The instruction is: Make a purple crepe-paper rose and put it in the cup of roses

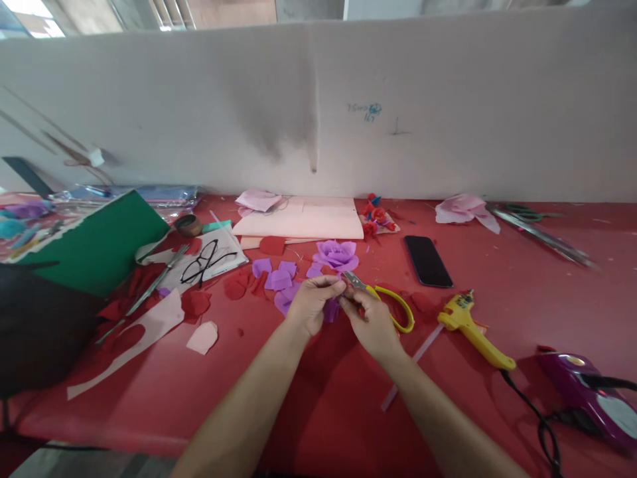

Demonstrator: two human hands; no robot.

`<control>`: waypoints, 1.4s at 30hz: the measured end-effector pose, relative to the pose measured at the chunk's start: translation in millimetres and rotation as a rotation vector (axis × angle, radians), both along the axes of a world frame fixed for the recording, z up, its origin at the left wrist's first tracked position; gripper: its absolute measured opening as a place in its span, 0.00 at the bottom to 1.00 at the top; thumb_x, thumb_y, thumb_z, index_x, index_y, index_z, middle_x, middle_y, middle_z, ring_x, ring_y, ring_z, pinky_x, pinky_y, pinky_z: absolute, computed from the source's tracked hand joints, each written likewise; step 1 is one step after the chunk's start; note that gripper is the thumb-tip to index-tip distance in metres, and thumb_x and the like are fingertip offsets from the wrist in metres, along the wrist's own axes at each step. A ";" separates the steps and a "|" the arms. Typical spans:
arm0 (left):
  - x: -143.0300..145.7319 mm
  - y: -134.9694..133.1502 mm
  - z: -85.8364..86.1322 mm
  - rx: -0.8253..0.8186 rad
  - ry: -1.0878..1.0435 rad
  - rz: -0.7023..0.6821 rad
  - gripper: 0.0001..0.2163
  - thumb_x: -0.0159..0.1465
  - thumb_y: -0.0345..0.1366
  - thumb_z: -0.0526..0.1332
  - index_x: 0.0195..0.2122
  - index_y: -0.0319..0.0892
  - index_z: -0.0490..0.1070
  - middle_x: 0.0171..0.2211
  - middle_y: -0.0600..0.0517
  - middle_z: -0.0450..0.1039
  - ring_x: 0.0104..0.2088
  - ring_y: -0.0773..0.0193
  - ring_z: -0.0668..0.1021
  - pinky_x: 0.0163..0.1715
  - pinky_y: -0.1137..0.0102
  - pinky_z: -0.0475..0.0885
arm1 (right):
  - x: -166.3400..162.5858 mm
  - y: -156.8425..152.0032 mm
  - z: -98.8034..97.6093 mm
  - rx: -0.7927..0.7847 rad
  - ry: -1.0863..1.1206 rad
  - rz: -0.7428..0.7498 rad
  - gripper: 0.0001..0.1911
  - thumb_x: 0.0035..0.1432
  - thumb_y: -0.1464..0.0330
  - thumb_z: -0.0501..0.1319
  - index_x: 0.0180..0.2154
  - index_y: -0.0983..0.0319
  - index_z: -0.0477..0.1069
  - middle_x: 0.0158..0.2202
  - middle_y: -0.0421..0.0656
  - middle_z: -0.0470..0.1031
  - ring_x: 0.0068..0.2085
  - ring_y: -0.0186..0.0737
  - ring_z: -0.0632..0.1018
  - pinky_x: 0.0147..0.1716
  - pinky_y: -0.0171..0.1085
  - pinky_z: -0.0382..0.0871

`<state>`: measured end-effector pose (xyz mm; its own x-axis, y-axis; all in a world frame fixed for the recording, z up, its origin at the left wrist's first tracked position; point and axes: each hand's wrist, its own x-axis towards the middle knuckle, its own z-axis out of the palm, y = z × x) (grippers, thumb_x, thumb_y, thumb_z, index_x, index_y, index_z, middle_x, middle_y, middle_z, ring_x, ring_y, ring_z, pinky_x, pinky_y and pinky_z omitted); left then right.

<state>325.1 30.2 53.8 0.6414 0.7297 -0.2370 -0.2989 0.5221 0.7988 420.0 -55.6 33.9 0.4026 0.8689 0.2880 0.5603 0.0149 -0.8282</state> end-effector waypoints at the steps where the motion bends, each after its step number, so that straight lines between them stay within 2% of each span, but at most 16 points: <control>1: -0.1 0.1 0.1 -0.009 -0.002 0.000 0.09 0.41 0.35 0.73 0.19 0.39 0.75 0.21 0.50 0.74 0.24 0.68 0.74 0.29 0.72 0.69 | 0.1 -0.2 0.0 0.008 -0.054 -0.013 0.08 0.59 0.65 0.57 0.33 0.59 0.74 0.34 0.45 0.77 0.37 0.45 0.76 0.39 0.41 0.68; 5: 0.5 0.0 -0.2 -0.072 0.006 0.019 0.11 0.37 0.35 0.74 0.18 0.39 0.74 0.19 0.51 0.73 0.21 0.69 0.73 0.26 0.73 0.68 | 0.3 -1.1 0.6 0.039 -0.268 -0.059 0.06 0.58 0.66 0.59 0.33 0.59 0.75 0.33 0.46 0.77 0.38 0.46 0.75 0.41 0.44 0.66; 9: 2.2 -2.0 -3.1 -0.097 -0.008 0.040 0.11 0.37 0.33 0.74 0.19 0.38 0.74 0.20 0.52 0.74 0.22 0.70 0.73 0.27 0.74 0.68 | 0.3 -1.6 -0.2 0.051 -0.328 -0.068 0.10 0.60 0.69 0.55 0.30 0.59 0.74 0.32 0.47 0.77 0.39 0.47 0.74 0.41 0.44 0.66; 14: 1.8 -3.1 -2.7 -0.008 -0.010 -0.054 0.10 0.44 0.38 0.72 0.25 0.38 0.77 0.25 0.48 0.76 0.25 0.69 0.74 0.29 0.74 0.68 | -0.5 -1.8 -0.1 0.005 -0.195 -0.062 0.10 0.60 0.69 0.55 0.30 0.59 0.74 0.34 0.47 0.77 0.40 0.48 0.75 0.41 0.45 0.66; 17: 0.3 -1.4 0.2 0.012 -0.006 -0.092 0.12 0.44 0.40 0.72 0.26 0.38 0.78 0.25 0.47 0.76 0.26 0.67 0.76 0.30 0.72 0.69 | -1.2 -1.7 0.4 -0.007 -0.097 -0.054 0.11 0.60 0.66 0.56 0.29 0.60 0.74 0.33 0.46 0.77 0.37 0.46 0.75 0.38 0.42 0.67; 23: 0.9 1.0 -0.3 -0.023 -0.009 0.024 0.12 0.39 0.37 0.74 0.21 0.37 0.76 0.22 0.51 0.75 0.24 0.70 0.74 0.28 0.75 0.68 | -3.0 -3.6 1.1 0.041 0.033 -0.115 0.09 0.56 0.62 0.61 0.33 0.59 0.76 0.33 0.43 0.78 0.35 0.43 0.76 0.38 0.40 0.67; 30: 3.7 -5.5 -5.9 0.006 -0.002 0.096 0.10 0.40 0.35 0.73 0.20 0.37 0.75 0.20 0.53 0.73 0.23 0.71 0.73 0.29 0.76 0.67 | -4.0 -4.8 4.1 0.026 0.044 -0.093 0.10 0.56 0.63 0.59 0.27 0.60 0.73 0.28 0.43 0.76 0.31 0.41 0.74 0.35 0.39 0.65; 32: 3.6 -5.7 -4.8 0.033 -0.008 0.075 0.09 0.43 0.36 0.72 0.21 0.37 0.75 0.21 0.52 0.74 0.24 0.71 0.73 0.30 0.75 0.67 | -2.7 -4.0 4.5 0.012 0.093 -0.093 0.10 0.56 0.63 0.59 0.27 0.61 0.73 0.28 0.43 0.75 0.31 0.41 0.74 0.34 0.38 0.65; 37: 1.0 0.0 0.3 -0.019 -0.052 -0.115 0.12 0.47 0.41 0.71 0.27 0.36 0.77 0.24 0.49 0.75 0.26 0.69 0.75 0.33 0.73 0.69 | 0.4 -2.0 1.6 -0.042 0.270 -0.057 0.11 0.55 0.61 0.59 0.28 0.62 0.73 0.30 0.42 0.75 0.33 0.41 0.73 0.36 0.38 0.65; 42: -1.9 2.9 -1.3 -0.027 -0.055 -0.117 0.09 0.46 0.36 0.71 0.24 0.35 0.76 0.22 0.49 0.73 0.25 0.69 0.74 0.29 0.75 0.68 | -2.0 0.0 -2.2 -0.043 0.422 -0.003 0.12 0.54 0.60 0.60 0.31 0.62 0.74 0.31 0.42 0.75 0.35 0.42 0.74 0.40 0.39 0.66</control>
<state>323.2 33.1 52.5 0.7343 0.6429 -0.2181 -0.2775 0.5774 0.7678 418.0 -55.6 31.7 0.4796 0.8754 0.0607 0.1718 -0.0258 -0.9848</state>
